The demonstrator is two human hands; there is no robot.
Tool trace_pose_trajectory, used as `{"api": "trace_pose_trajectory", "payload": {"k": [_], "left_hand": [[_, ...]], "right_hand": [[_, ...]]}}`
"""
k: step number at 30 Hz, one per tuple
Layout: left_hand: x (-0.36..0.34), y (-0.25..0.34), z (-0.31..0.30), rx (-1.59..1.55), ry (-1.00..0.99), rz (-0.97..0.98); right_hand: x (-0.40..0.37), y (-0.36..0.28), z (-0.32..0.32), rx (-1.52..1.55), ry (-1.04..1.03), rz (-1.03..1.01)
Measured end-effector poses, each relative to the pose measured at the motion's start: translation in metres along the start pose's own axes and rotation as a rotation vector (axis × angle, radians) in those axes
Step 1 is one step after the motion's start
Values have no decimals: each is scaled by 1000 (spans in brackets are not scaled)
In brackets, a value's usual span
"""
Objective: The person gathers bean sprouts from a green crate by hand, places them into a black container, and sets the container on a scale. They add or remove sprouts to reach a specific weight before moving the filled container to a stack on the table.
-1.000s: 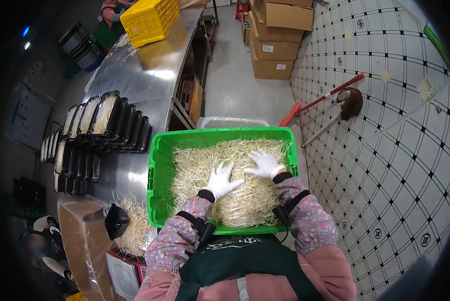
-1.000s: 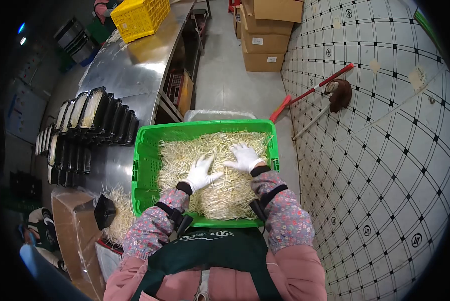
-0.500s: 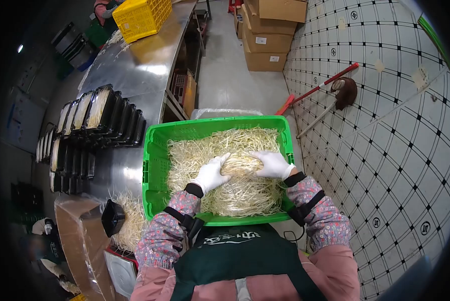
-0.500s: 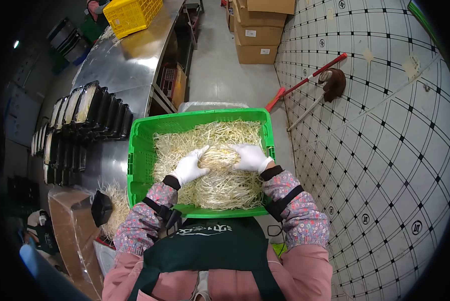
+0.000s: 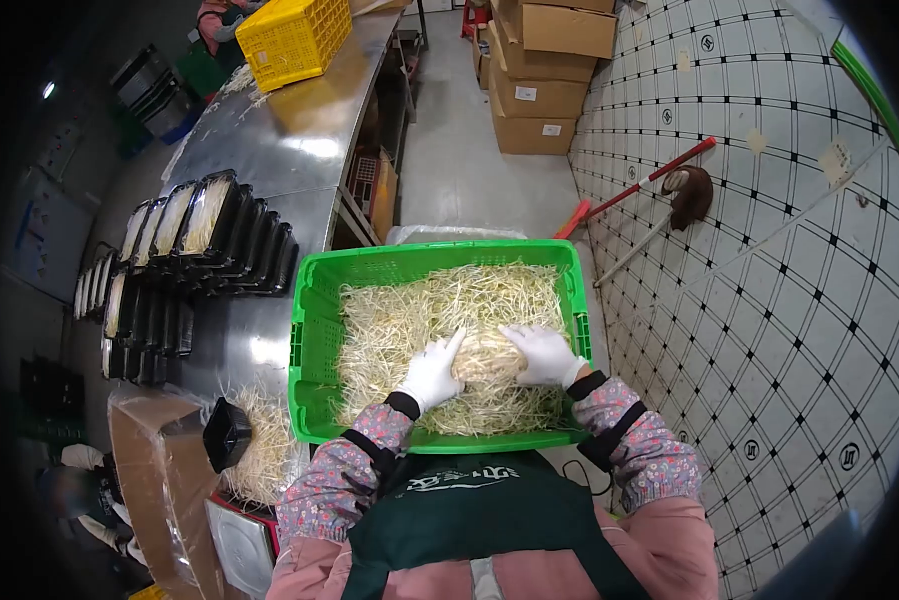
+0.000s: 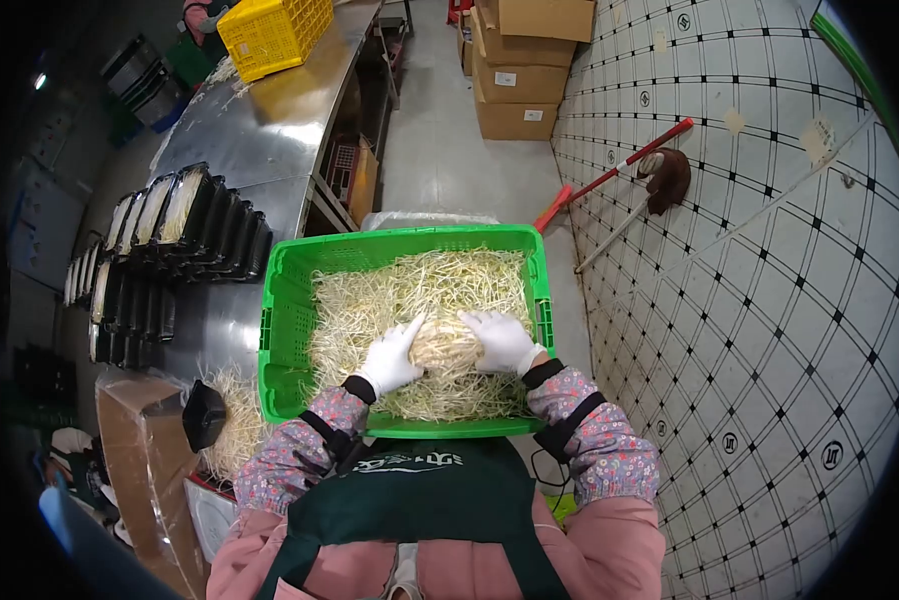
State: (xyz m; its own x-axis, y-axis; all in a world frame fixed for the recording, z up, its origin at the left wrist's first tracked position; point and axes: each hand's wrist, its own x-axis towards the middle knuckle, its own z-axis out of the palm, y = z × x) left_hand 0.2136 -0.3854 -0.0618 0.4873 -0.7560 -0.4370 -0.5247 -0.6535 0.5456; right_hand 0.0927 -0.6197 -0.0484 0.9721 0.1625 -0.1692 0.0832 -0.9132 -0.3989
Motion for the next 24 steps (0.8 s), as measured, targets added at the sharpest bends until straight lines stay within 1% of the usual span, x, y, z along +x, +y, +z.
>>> {"api": "trace_pose_trajectory", "payload": {"k": [2, 3, 4, 5, 6, 7, 8, 10, 11, 12, 13, 14, 15, 16, 17, 18, 20, 21, 22, 24], "left_hand": [[-2, -1, -8, 6, 28, 8], [-7, -1, -5, 159, 126, 79], [-12, -1, 0, 312, 224, 149], [-15, -4, 10, 425, 266, 159], [-14, -5, 14, 428, 273, 160], [-11, -6, 18, 355, 220, 114], [-9, -8, 22, 282, 163, 67], [-3, -8, 18, 251, 199, 66], [1, -8, 14, 143, 164, -22], [3, -8, 9, 39, 134, -110], [-5, -2, -1, 38, 217, -47], [-11, 4, -11, 41, 222, -49], [-19, 14, -26, 17, 139, -79], [-27, 23, -37, -8, 54, -108], [-35, 26, -40, -4, 97, -81], [-45, 31, -44, -5, 100, -85], [-60, 36, -52, 95, 89, -92], [-71, 26, -50, 149, 158, 5], [-85, 21, -57, 195, 129, -37], [-104, 4, -61, 199, 197, -33]], "right_hand": [[7, 1, -7, 23, -26, 39], [7, 1, 4, -99, 35, 8], [2, -4, 10, -103, 39, 4], [-1, -11, 16, -261, 114, -12], [-3, -15, 21, -418, 189, -28], [-1, -16, 25, -464, 290, -47], [6, -11, 26, -465, 293, -47], [21, -4, 19, -96, -67, 133], [23, -1, 15, -49, 31, 118], [26, 2, 13, -53, 39, 110], [27, 3, 12, -25, 128, 72], [28, 4, 13, 3, 212, 34], [28, 5, 15, 29, 336, -10], [29, 2, 8, 28, 334, -14], [29, 0, 2, 25, 313, -36], [29, -4, -6, 22, 291, -59], [33, -2, -17, -12, 299, -97], [33, 2, -21, -44, 306, -128], [31, 17, -26, -63, 359, -58], [24, 35, -45, 19, 478, 70]]}}
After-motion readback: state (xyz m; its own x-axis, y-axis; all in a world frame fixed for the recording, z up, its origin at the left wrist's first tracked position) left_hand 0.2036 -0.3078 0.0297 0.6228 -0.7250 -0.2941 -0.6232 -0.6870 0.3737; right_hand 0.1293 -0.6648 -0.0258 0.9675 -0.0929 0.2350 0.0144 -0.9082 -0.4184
